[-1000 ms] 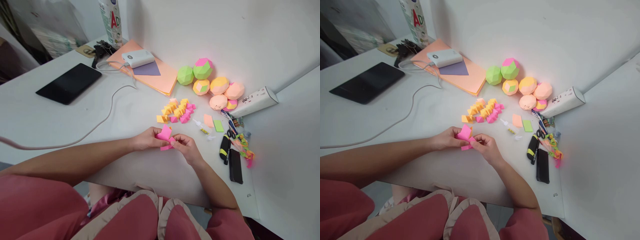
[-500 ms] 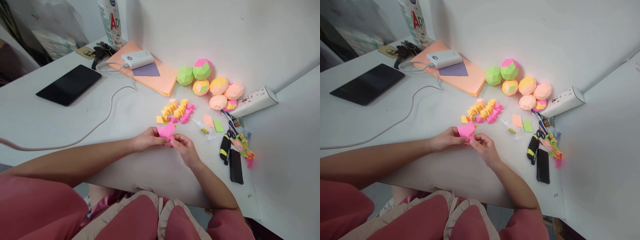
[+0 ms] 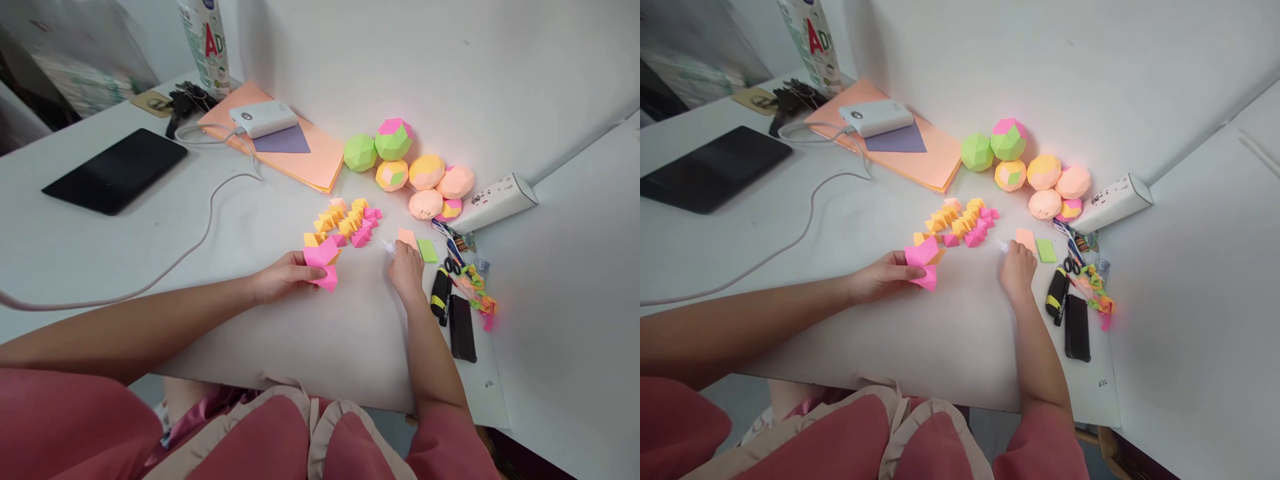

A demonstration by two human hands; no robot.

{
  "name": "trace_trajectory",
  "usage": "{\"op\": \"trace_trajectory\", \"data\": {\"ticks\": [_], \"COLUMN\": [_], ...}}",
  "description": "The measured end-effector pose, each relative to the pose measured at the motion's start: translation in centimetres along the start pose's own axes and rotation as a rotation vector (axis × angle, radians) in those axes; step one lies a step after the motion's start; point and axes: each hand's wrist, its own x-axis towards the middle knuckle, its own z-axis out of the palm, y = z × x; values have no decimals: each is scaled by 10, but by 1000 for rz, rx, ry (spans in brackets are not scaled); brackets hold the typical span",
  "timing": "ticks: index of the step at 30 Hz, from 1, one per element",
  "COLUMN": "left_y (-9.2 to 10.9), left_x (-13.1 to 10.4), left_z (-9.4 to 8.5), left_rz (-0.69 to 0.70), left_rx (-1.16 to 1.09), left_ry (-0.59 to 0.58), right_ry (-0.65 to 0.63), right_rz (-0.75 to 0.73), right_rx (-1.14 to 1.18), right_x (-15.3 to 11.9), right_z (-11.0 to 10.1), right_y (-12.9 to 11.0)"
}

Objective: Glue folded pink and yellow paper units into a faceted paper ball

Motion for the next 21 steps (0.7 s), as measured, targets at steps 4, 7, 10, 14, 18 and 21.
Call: {"op": "trace_trajectory", "data": {"ticks": [4,7,10,14,18,21], "left_y": [-1,-1,-1,-1,1,2], "left_x": [0,0,-1,0,-1,-2], "left_z": [-1,-3,-4,-6,-5,-3], "left_rz": [-13,-3,21,16,5,3], "left_rx": [-61,-74,-74,-48,-14,-7], "left_ry": [-25,-78,-135,-176,-190,-183], "right_ry": [76,86,39,-69,-188,-212], "right_rz": [-36,-270,-489,-524,-605,-618], "right_rx": [339,689,897,1078,973,945], "right_x": [-2,-13,-29,-50,-59,-62], "right_z": [-11,-32,-58,-85,-100,-102], "right_y": [-5,-12,-20,-23,-20,-21]}}
